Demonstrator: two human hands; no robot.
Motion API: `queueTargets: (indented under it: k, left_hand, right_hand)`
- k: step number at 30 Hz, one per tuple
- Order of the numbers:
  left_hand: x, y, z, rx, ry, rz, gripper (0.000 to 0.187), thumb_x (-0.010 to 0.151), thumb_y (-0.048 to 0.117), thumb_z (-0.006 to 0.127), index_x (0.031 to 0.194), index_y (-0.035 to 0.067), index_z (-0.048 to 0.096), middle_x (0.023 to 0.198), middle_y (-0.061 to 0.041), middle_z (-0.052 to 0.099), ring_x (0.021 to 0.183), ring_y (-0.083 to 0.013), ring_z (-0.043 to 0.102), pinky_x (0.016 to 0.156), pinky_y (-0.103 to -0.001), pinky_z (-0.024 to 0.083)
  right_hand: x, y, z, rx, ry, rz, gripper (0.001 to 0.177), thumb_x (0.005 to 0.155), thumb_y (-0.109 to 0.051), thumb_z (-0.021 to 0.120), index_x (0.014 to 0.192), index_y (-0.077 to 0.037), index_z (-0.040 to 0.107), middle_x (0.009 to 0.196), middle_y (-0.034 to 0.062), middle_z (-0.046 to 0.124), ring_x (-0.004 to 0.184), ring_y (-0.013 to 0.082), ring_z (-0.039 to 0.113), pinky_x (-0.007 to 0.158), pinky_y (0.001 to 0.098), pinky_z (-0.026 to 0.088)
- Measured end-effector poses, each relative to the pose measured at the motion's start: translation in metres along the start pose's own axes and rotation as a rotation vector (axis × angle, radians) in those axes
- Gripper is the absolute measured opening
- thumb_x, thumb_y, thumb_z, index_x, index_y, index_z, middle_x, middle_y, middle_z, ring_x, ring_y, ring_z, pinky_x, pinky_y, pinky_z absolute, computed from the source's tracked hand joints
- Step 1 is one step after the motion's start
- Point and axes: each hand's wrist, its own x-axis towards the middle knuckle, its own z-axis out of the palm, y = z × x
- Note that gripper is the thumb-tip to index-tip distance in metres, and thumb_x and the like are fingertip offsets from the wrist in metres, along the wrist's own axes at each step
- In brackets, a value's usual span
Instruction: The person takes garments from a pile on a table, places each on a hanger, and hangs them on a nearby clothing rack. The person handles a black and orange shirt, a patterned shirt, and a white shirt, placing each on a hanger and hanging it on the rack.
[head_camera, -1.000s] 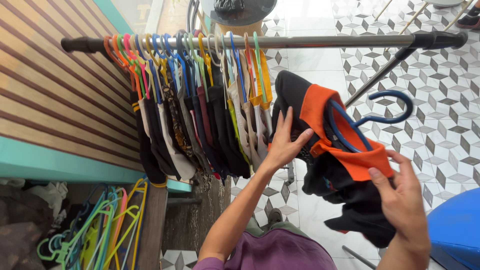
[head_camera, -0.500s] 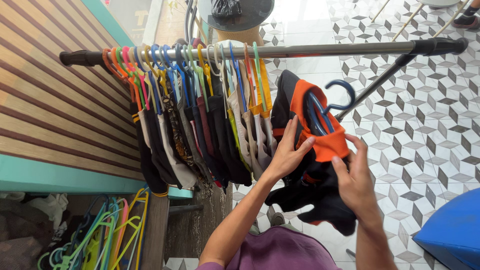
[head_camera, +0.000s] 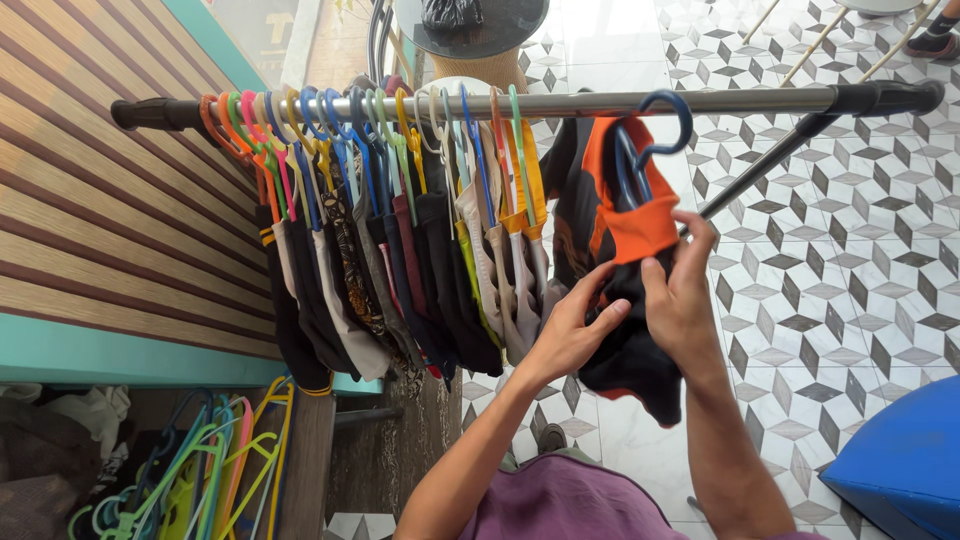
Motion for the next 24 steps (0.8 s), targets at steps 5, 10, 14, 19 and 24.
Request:
queueTargets:
  k: [5, 10, 14, 19, 24]
  left_hand:
    - [-0.006, -0.001, 0.0, 0.072, 0.01, 0.079, 0.066, 0.1, 0.038, 0.064, 0.151, 0.002, 0.046, 0.144, -0.02, 0.06, 0.132, -0.0279, 0.06, 0.113, -0.038, 0.045]
    - [-0.008, -0.006, 0.002, 0.191, 0.069, 0.13, 0.061, 0.096, 0.036, 0.068, 0.144, 0.001, 0.054, 0.14, -0.02, 0.059, 0.126, -0.0281, 0.06, 0.108, -0.04, 0.047]
    - [-0.01, -0.009, 0.003, 0.194, 0.051, 0.048, 0.062, 0.092, 0.034, 0.073, 0.141, 0.0, 0.057, 0.122, -0.018, 0.064, 0.108, -0.0279, 0.066, 0.096, -0.04, 0.055]
    - [-0.013, -0.013, 0.005, 0.177, 0.013, -0.048, 0.07, 0.086, 0.029, 0.076, 0.144, 0.0, 0.049, 0.1, -0.014, 0.069, 0.088, -0.0256, 0.073, 0.079, -0.039, 0.06]
    - [-0.018, -0.015, 0.004, 0.329, 0.054, 0.042, 0.069, 0.084, 0.023, 0.081, 0.142, -0.002, 0.05, 0.091, -0.017, 0.071, 0.08, -0.0291, 0.073, 0.077, -0.039, 0.057]
  right_hand:
    - [0.023, 0.009, 0.01, -0.105, 0.025, 0.09, 0.052, 0.099, 0.002, 0.046, 0.147, -0.007, 0.026, 0.116, 0.0244, 0.058, 0.103, 0.0272, 0.063, 0.095, 0.0378, 0.049]
    - [0.04, 0.023, 0.023, -0.175, 0.033, 0.003, 0.048, 0.098, 0.005, 0.046, 0.142, -0.006, 0.029, 0.119, 0.0238, 0.056, 0.094, 0.0271, 0.064, 0.085, 0.042, 0.05]
    - [0.043, 0.032, 0.036, -0.189, 0.003, 0.232, 0.045, 0.099, 0.001, 0.044, 0.141, -0.008, 0.03, 0.1, 0.0219, 0.058, 0.068, 0.0223, 0.059, 0.068, 0.0429, 0.049]
    - [0.039, 0.038, 0.043, -0.201, 0.005, 0.159, 0.046, 0.099, 0.002, 0.045, 0.142, -0.007, 0.031, 0.102, 0.0204, 0.059, 0.067, 0.0225, 0.06, 0.069, 0.0439, 0.049]
    - [0.023, 0.041, 0.045, -0.328, 0.003, -0.156, 0.069, 0.093, 0.01, 0.052, 0.156, -0.002, 0.025, 0.152, 0.033, 0.044, 0.14, 0.0496, 0.045, 0.116, 0.0531, 0.035]
